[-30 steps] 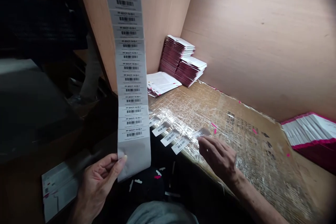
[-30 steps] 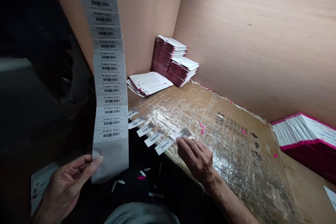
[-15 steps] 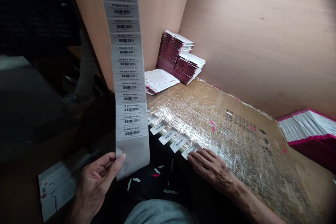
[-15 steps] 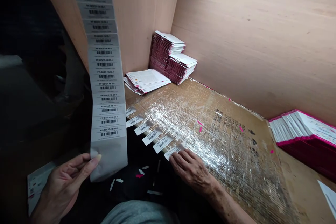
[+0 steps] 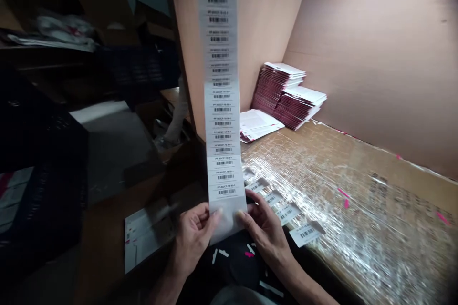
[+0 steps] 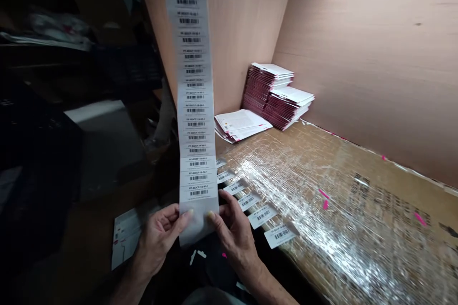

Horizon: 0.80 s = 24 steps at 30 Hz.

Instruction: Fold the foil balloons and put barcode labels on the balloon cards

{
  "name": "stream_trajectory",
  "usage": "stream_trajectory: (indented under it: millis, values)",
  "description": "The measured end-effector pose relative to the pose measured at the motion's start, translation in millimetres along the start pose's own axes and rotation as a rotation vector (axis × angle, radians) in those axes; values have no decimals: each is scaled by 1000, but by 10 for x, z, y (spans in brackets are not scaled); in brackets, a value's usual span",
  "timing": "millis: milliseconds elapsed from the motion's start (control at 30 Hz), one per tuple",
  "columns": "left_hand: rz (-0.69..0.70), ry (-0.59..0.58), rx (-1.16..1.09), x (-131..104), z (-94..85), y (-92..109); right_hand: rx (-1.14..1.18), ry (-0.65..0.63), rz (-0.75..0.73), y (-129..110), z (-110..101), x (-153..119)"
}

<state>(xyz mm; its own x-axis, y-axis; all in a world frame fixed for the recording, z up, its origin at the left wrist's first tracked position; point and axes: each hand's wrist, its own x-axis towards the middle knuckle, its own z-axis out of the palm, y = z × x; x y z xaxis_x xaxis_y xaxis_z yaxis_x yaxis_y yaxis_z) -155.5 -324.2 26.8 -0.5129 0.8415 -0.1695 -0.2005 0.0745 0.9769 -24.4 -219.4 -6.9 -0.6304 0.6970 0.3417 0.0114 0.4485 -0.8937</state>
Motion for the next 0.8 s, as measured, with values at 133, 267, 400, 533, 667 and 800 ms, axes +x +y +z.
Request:
stream_trajectory:
  millis: [133,267,400,533,667,800]
  values:
    - [35,9,1,33,-4,31,-538,126,-399,-107,-90,170]
    - [46,-22,20,11,43,43,-662,-189,-724,-370,-162,434]
    - [78,-49,40,20,44,22,-753,-291,-807,-481,-162,564]
    - [88,-53,44,14,30,15,-778,-304,-809,-405,-89,549]
    - [41,-32,63,-4,47,14,-438,-68,-471,-353,-41,540]
    - [-7,41,0,17,20,-24,29,223,-48,-383,-444,407]
